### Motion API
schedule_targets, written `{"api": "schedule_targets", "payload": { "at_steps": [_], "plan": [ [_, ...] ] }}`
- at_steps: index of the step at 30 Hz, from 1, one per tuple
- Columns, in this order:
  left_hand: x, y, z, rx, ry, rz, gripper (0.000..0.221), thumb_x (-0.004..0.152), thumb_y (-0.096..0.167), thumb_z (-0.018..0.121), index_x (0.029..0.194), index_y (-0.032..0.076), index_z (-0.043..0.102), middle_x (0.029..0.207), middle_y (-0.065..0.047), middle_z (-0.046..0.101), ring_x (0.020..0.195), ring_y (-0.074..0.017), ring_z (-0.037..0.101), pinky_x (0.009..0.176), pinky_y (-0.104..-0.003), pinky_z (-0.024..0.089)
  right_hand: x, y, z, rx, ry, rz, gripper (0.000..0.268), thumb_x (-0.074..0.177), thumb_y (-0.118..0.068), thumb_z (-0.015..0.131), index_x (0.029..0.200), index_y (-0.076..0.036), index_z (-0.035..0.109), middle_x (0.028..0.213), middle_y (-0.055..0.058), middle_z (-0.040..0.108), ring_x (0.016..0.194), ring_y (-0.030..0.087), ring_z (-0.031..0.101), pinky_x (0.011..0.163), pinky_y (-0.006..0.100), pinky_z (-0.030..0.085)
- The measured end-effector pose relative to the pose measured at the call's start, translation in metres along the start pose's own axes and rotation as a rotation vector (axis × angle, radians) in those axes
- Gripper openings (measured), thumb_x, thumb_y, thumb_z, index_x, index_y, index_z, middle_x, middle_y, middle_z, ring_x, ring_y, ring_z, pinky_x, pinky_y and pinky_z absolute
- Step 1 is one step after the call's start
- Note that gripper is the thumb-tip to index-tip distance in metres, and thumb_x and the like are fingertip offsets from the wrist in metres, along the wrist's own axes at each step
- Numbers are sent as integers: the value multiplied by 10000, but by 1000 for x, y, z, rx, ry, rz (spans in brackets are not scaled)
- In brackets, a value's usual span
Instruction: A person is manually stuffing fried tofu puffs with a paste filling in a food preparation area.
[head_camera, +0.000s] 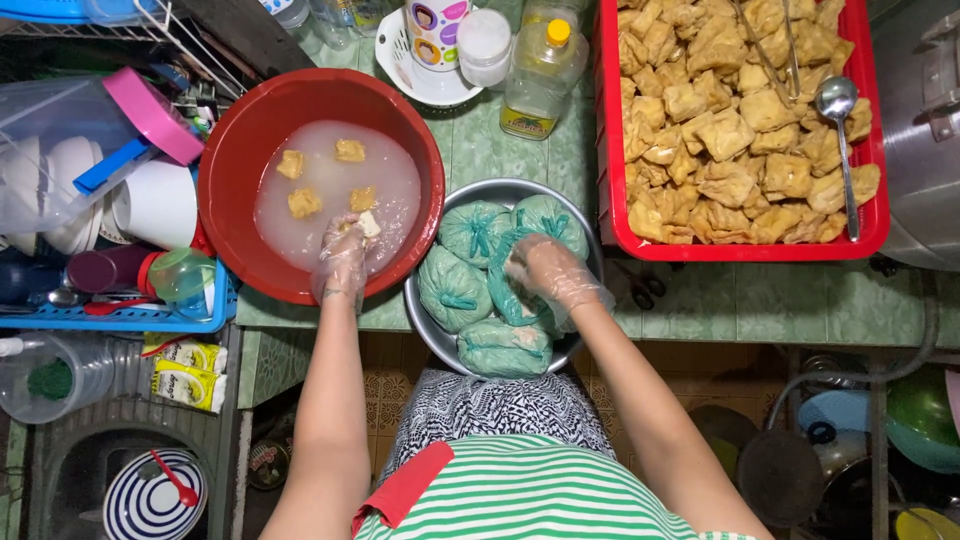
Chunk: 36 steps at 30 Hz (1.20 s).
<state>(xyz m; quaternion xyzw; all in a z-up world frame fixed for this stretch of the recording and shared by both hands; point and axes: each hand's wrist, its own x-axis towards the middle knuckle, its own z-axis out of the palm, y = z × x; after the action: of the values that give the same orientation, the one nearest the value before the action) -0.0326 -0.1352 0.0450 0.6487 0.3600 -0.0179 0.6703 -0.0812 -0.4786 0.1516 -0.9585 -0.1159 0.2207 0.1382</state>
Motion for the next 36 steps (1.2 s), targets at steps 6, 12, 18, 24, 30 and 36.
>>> {"api": "schedule_targets", "payload": {
  "at_steps": [6,12,18,24,30,36],
  "plan": [
    [-72,78,3,217,78,46,266,892,271,734,1152,259,681,1139,-147,674,905,-224,742,726,-287,651,28,-1,16,-151,-59,21,308,926,-376,662,1182,-222,733,1214,13,716,1255,241,612,1053,433,531],
    [-22,57,-9,606,-6,75,219,1012,491,525,1223,471,581,1147,23,719,1117,-239,685,1002,-401,523,32,38,37,-213,-19,-62,286,865,-288,700,1087,-127,782,1091,114,754,1150,298,688,980,420,579],
    [-12,48,-7,-14,-3,201,193,931,187,604,1113,164,662,961,-110,675,695,-107,638,536,-169,526,19,95,72,240,109,23,315,918,-238,608,1207,-200,726,1187,143,703,1213,349,618,1069,473,512],
    [-28,51,-5,-363,-42,48,289,983,283,697,1149,86,566,940,-69,553,730,-123,544,530,-167,469,-30,43,-9,228,25,-97,482,895,-155,593,1370,-209,648,1383,143,615,1344,346,524,1155,467,433],
    [25,2,-2,-126,63,-4,452,996,472,686,1281,144,562,1041,-204,584,662,-236,635,404,-251,552,-3,53,11,-108,-202,-180,651,858,-287,745,1472,-224,540,1512,48,546,1449,256,446,1190,413,405],
    [36,-2,-25,504,10,366,409,1068,303,540,1399,62,524,1246,-174,587,974,-233,589,735,-277,502,14,86,54,-30,-152,-163,470,874,-303,717,1324,-187,643,1249,109,669,1271,290,594,1097,412,505]
  ]
}}
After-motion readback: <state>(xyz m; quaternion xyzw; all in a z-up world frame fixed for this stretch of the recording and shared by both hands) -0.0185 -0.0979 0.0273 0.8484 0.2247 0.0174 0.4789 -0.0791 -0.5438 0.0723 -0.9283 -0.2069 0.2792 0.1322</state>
